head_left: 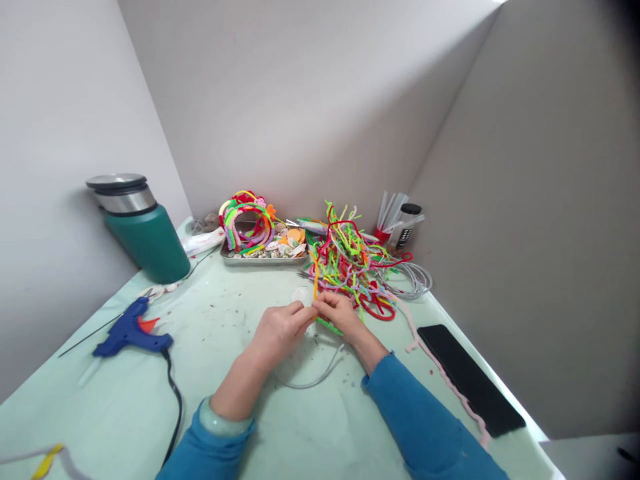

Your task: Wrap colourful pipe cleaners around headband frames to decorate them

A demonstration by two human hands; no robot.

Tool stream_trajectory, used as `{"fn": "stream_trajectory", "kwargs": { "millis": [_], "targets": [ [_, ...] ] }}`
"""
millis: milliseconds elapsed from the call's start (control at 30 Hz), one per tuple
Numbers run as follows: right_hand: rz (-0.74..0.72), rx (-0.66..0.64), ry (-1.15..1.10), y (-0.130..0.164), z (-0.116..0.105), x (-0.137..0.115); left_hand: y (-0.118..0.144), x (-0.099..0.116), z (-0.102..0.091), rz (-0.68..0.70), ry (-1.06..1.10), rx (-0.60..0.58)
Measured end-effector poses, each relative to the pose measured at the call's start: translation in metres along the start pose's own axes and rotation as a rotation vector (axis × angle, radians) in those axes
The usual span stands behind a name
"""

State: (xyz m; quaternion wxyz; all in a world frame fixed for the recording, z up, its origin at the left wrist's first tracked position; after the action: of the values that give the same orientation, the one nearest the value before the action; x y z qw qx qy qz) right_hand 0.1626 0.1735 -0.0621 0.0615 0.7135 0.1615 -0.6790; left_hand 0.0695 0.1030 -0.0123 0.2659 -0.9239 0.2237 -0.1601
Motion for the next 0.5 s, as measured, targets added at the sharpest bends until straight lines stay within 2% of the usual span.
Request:
{"fn": "stream_trajectory", "kwargs": {
  "millis": [167, 267, 500],
  "targets": [
    [-0.012, 0.088, -0.088, -0.0032, -0.0042, 0.0019, -0.0004, 0.0044, -0.0016, 0.040, -0.026, 0.024],
    [-0.020, 0.059, -0.088, -0.0023, -0.0011, 0.0002, -0.0001, 0.0051, -0.0022, 0.045, -0.011, 0.049],
    [-0.074, -0.013, 0.069, -0.0008, -0.0019, -0.0027, -0.0005, 0.0069, -0.0054, 0.045, 0.047, 0.096]
  ]
}}
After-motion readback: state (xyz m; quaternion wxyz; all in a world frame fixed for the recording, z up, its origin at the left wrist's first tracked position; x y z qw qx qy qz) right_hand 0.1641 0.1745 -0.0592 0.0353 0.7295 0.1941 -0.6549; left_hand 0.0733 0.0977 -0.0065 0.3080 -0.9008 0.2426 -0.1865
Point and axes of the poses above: each hand's wrist, its own y-axis away from the middle knuckle, its own z-axis out of the palm, x = y × z, the point moved 8 cm from there along -y, towards the middle knuckle, and after that the axes turned 9 degrees about x, right-handed, at the moved point
